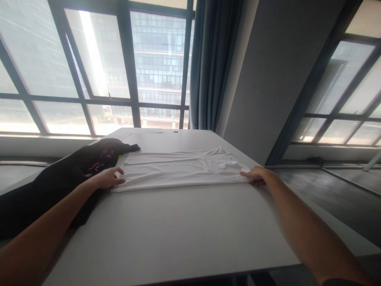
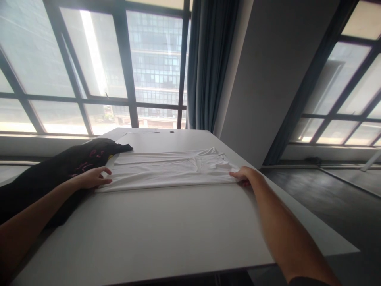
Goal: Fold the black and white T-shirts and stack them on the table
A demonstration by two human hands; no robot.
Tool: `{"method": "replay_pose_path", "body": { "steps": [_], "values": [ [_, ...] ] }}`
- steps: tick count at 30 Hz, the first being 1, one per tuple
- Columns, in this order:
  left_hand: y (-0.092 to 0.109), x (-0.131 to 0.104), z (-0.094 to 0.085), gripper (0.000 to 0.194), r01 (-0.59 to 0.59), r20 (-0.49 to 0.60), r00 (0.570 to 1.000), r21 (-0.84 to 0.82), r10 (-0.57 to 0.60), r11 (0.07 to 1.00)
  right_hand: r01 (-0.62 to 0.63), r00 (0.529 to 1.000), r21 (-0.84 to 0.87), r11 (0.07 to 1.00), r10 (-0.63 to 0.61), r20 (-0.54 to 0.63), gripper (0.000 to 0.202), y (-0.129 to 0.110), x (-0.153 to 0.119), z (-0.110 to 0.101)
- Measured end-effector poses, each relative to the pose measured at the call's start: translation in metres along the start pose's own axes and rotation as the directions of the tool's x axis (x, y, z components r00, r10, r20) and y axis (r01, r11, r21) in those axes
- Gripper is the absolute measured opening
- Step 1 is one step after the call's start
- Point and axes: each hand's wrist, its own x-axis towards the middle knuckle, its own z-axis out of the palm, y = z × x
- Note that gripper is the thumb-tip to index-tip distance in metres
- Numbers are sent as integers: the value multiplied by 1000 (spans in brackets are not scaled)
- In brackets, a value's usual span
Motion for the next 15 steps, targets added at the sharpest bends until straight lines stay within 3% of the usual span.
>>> {"method": "replay_pose_path", "body": {
  "steps": [2,3,7,9,11,13,15],
  "values": [
    [1,4,4,48,-54,-91,994,54,59,997,-42,988,42,998,36,148,56,0,-3,0],
    [1,6,5,43,-75,-117,990,74,83,994,-30,986,69,997,18,163,49,-1,-4,1],
    [7,7,7,32,-96,-67,993,59,99,994,-6,996,139,990,-6,84,35,-8,0,9],
    [16,-1,6,35,-75,54,996,-22,76,997,-16,998,105,994,22,-54,40,-12,2,12],
    [28,-14,4,45,-44,256,963,-159,85,986,-1,965,37,999,11,-262,45,-13,4,13],
    [40,-25,4,54,-14,466,871,-294,157,956,44,911,-32,999,-53,-409,50,-13,4,12],
    [47,-31,5,57,-15,556,799,-365,231,931,64,892,-84,994,-95,-442,55,-12,4,8]
  ]
}}
